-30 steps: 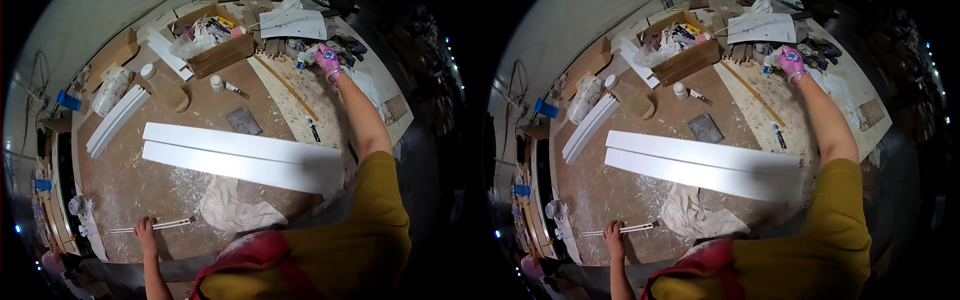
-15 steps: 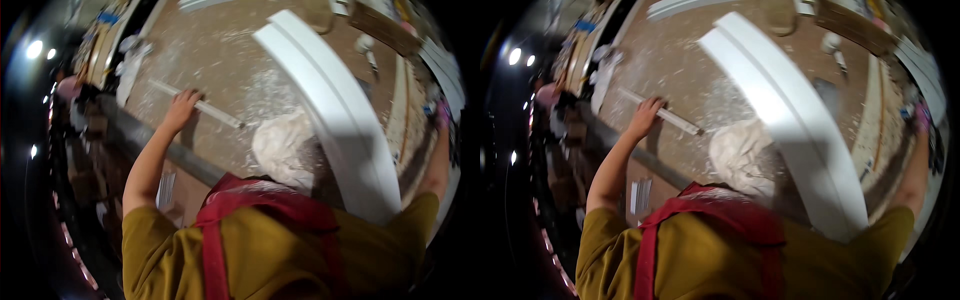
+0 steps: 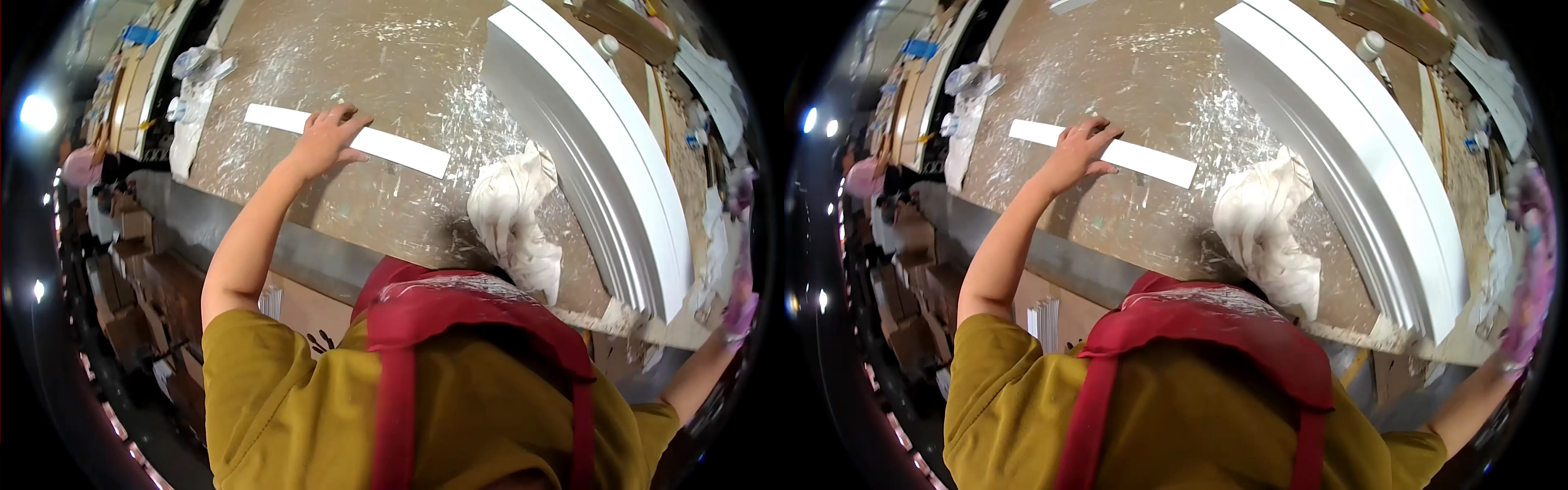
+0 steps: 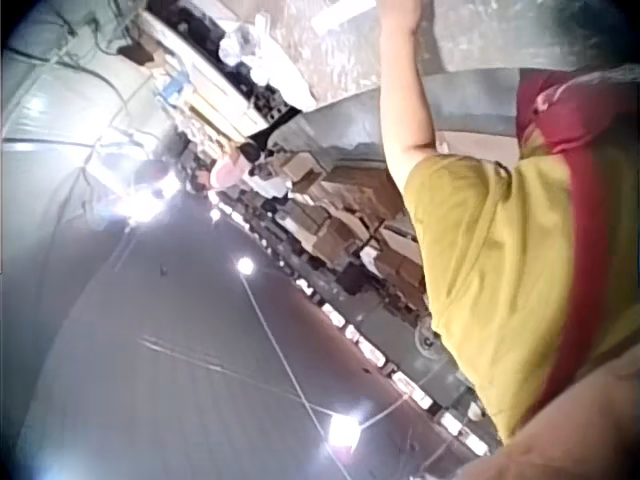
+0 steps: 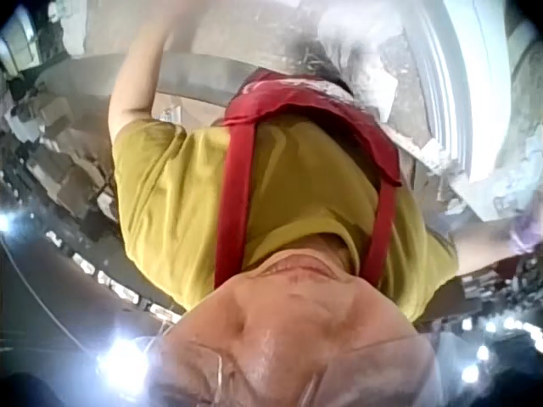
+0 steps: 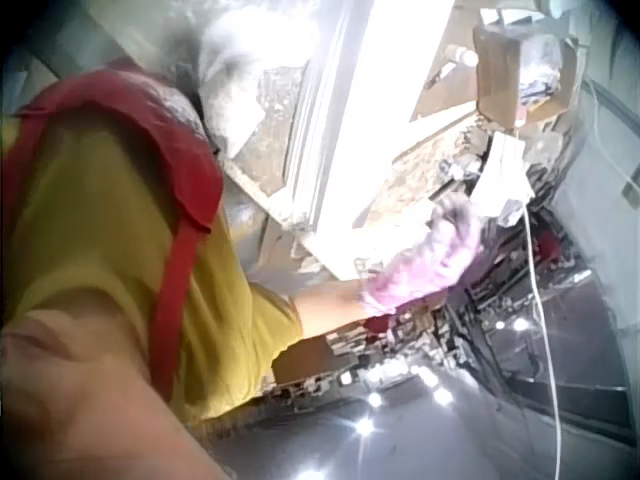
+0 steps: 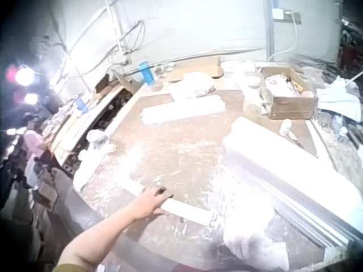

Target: The person cleans and polishes white wood strips by wiping them with a cloth, handling them one at a time on a workbench and then placing them onto a stack.

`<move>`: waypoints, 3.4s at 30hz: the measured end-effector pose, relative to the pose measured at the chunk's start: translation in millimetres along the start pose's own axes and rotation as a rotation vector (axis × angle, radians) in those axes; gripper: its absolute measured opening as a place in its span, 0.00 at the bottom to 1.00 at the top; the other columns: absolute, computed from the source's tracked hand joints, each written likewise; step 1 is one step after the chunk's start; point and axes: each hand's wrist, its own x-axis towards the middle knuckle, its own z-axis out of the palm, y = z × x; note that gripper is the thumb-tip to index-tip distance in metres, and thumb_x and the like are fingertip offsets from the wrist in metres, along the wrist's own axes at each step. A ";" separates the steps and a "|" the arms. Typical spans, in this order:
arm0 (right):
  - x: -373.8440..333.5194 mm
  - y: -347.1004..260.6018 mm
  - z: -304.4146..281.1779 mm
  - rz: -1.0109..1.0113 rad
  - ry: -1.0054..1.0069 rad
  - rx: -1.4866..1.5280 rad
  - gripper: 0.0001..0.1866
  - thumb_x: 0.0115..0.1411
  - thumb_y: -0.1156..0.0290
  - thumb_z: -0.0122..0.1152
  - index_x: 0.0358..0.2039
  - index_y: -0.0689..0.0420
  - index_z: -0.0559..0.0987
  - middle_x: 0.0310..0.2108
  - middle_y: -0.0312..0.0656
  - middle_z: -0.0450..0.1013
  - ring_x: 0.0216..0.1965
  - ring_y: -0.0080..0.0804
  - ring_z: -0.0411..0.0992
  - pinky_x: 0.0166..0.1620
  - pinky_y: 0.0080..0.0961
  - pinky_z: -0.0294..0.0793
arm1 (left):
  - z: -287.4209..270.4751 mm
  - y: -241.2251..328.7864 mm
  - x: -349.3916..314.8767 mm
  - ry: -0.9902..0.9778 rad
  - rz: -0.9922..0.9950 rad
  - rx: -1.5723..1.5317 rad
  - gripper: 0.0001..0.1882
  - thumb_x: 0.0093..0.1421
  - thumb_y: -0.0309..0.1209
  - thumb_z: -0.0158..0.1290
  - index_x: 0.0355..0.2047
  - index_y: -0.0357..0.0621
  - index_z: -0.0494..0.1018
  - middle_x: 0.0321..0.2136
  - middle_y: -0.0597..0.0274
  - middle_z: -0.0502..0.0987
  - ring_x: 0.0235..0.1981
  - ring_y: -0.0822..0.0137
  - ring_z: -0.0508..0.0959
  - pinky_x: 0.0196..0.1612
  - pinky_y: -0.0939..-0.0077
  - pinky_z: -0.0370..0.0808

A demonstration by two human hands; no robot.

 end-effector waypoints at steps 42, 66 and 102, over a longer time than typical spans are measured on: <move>-68.4 -33.1 359.7 0.264 0.058 -0.622 0.34 0.57 0.58 0.61 0.63 0.52 0.66 0.60 0.54 0.63 0.61 0.55 0.60 0.63 0.47 0.57 | -11.6 -110.8 -28.6 0.059 0.184 -0.132 0.29 0.50 0.34 0.64 0.53 0.47 0.72 0.53 0.56 0.69 0.57 0.51 0.66 0.58 0.55 0.61; -100.1 -4.3 322.7 0.560 0.128 -0.870 0.23 0.62 0.70 0.50 0.59 0.52 0.71 0.56 0.52 0.69 0.59 0.43 0.66 0.62 0.33 0.66 | -6.6 -89.4 -57.9 0.129 0.262 -0.217 0.41 0.45 0.32 0.67 0.61 0.45 0.64 0.44 0.55 0.74 0.48 0.54 0.72 0.51 0.60 0.64; -102.5 -4.1 350.7 0.463 0.466 -0.401 0.24 0.54 0.71 0.60 0.53 0.58 0.75 0.53 0.52 0.70 0.55 0.51 0.67 0.59 0.42 0.64 | -46.1 74.5 381.6 0.368 0.432 -0.835 0.64 0.43 0.48 0.71 0.67 0.31 0.42 0.63 0.34 0.57 0.64 0.46 0.60 0.66 0.58 0.60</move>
